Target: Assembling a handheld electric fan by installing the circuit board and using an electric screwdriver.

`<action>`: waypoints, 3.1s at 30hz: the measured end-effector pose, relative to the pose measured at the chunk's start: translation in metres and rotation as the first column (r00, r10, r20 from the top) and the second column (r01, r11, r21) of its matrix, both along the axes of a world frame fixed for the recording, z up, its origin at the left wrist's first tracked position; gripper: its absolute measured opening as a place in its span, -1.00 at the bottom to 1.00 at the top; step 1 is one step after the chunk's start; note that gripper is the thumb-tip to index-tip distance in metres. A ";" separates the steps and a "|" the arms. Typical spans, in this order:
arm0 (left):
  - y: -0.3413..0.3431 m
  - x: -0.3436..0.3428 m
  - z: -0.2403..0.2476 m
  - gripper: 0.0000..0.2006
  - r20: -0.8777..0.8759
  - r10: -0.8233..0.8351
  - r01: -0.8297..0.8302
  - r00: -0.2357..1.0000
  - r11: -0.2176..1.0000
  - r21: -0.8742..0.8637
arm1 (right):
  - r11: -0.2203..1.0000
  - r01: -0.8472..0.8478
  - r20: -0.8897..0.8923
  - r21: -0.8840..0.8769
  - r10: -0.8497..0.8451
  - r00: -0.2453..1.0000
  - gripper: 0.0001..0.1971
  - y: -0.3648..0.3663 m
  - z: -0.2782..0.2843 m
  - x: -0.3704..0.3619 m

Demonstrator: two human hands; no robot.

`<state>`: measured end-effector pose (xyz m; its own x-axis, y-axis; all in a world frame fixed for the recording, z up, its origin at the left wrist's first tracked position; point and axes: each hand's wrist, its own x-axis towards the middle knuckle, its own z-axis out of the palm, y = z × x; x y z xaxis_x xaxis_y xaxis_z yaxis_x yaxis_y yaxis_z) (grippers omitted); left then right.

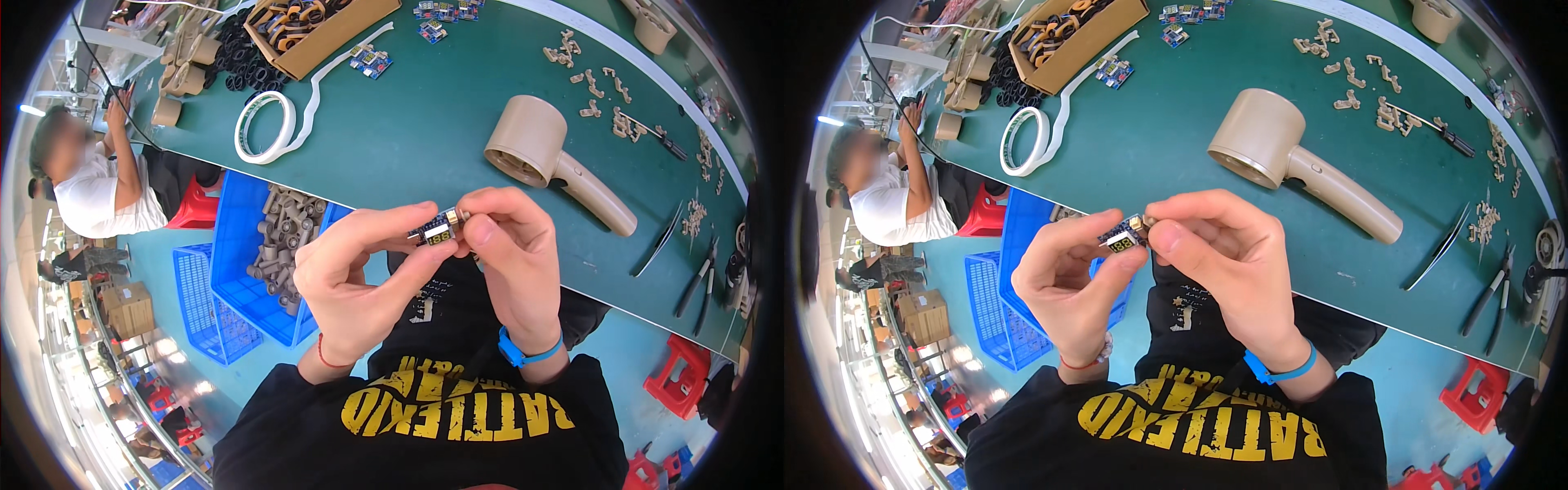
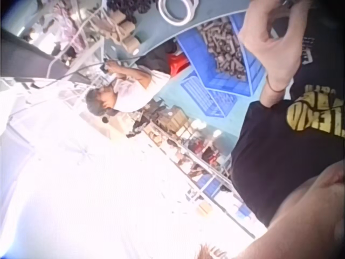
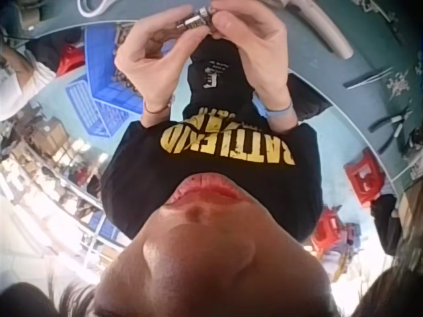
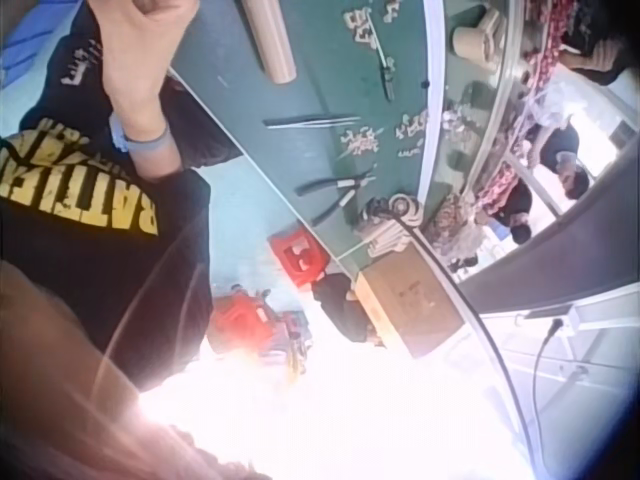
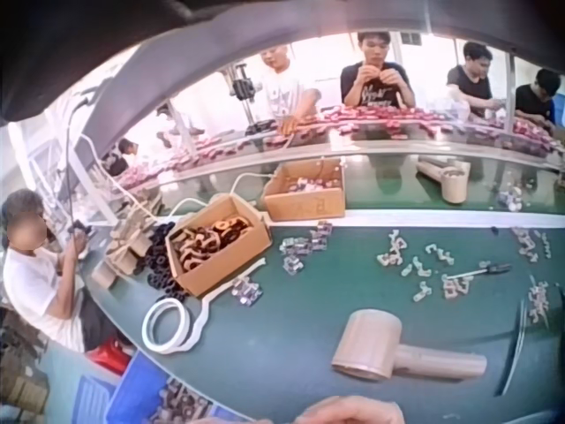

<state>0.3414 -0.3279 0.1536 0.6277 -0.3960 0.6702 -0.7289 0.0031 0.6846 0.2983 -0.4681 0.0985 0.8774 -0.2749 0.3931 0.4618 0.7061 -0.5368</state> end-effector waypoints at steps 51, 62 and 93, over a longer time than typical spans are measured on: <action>0.003 0.011 0.025 -0.65 -0.168 -0.168 0.201 0.971 0.959 0.199 | 0.994 -0.096 0.072 -0.045 0.099 0.992 -0.81 -0.011 -0.002 -0.007; -0.018 -0.009 -0.016 -0.70 -0.407 -0.419 0.529 0.811 0.823 0.206 | 0.986 0.100 -0.260 -0.132 -0.132 0.957 -0.85 -0.020 -0.034 -0.088; 0.106 0.249 -0.119 -0.75 -0.496 -0.626 -0.161 0.602 0.513 -0.843 | 0.896 0.167 -0.423 -0.412 -0.350 0.836 -0.86 -0.001 -0.039 -0.102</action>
<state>0.5904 -0.2219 0.0348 0.9660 -0.2016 0.1620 0.0955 0.8601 0.5011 0.1967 -0.4693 0.0594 0.8933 -0.4456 0.0595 0.2229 0.3241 -0.9194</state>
